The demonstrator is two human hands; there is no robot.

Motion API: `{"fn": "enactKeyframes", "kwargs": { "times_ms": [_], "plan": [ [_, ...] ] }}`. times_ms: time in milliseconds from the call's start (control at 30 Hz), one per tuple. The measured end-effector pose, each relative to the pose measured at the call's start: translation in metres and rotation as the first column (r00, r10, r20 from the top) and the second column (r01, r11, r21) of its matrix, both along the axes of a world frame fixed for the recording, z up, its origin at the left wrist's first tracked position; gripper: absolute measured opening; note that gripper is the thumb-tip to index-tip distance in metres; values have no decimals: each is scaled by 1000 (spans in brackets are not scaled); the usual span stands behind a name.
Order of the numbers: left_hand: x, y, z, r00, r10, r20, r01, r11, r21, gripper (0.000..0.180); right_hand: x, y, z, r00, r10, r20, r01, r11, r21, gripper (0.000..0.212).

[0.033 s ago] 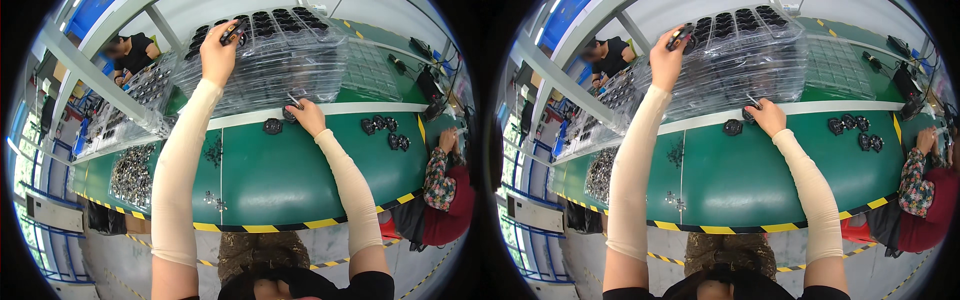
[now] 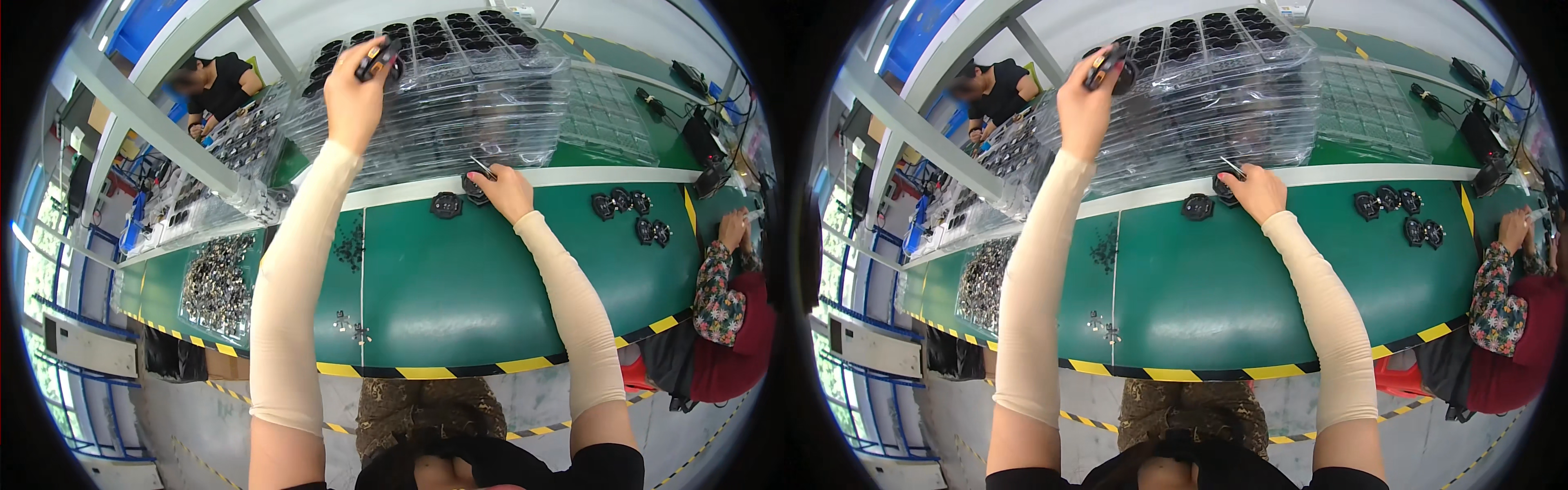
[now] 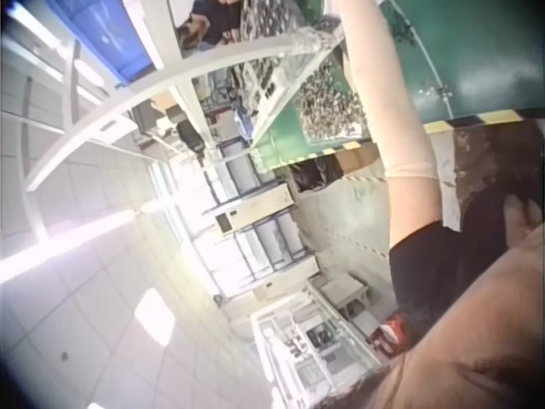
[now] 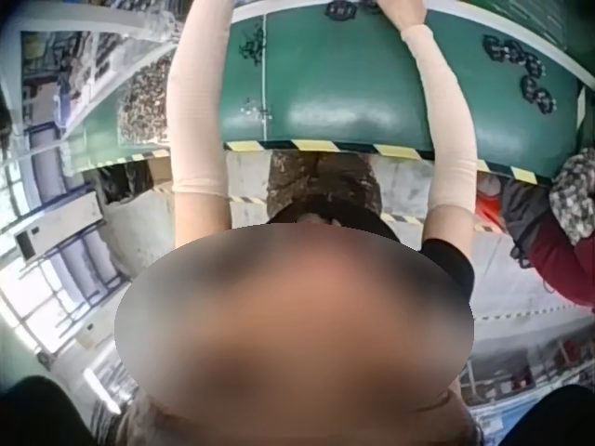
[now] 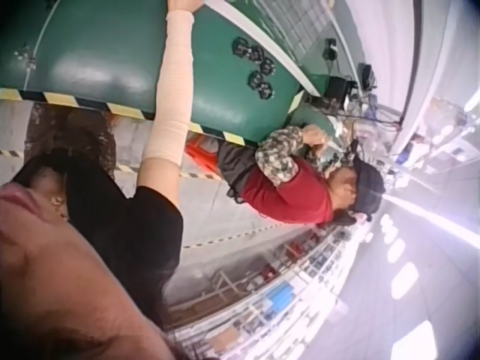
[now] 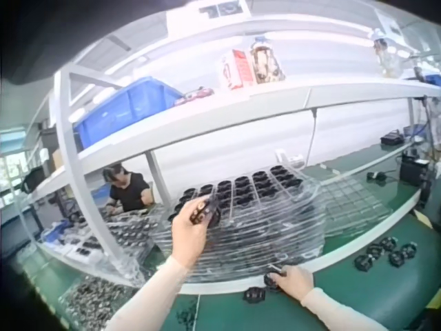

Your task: Assembling small electronic components onto bases using tweezers at a factory workstation.

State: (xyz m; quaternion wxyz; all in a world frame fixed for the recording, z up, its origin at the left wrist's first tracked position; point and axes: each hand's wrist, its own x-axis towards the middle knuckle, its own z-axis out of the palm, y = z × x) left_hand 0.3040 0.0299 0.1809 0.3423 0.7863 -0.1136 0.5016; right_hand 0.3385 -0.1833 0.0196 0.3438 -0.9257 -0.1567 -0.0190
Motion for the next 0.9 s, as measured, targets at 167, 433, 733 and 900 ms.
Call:
{"fn": "enactKeyframes", "kwargs": {
  "times_ms": [167,433,733,900],
  "plan": [
    [-70,-8,-62,770,-456,-446,135,800,-585,23,-1,5,-25,912,-64,406,17,993,117,36],
    [-66,31,-153,622,-195,-759,-33,961,-274,49,-4,10,-27,817,33,576,-144,978,149,12],
    [-67,21,-46,898,375,230,-427,622,656,10,-3,7,-30,793,40,607,-184,967,177,8],
    [15,105,13,636,712,-297,-522,681,515,21,-5,11,-22,782,59,620,-247,943,222,8]
  ]
}}
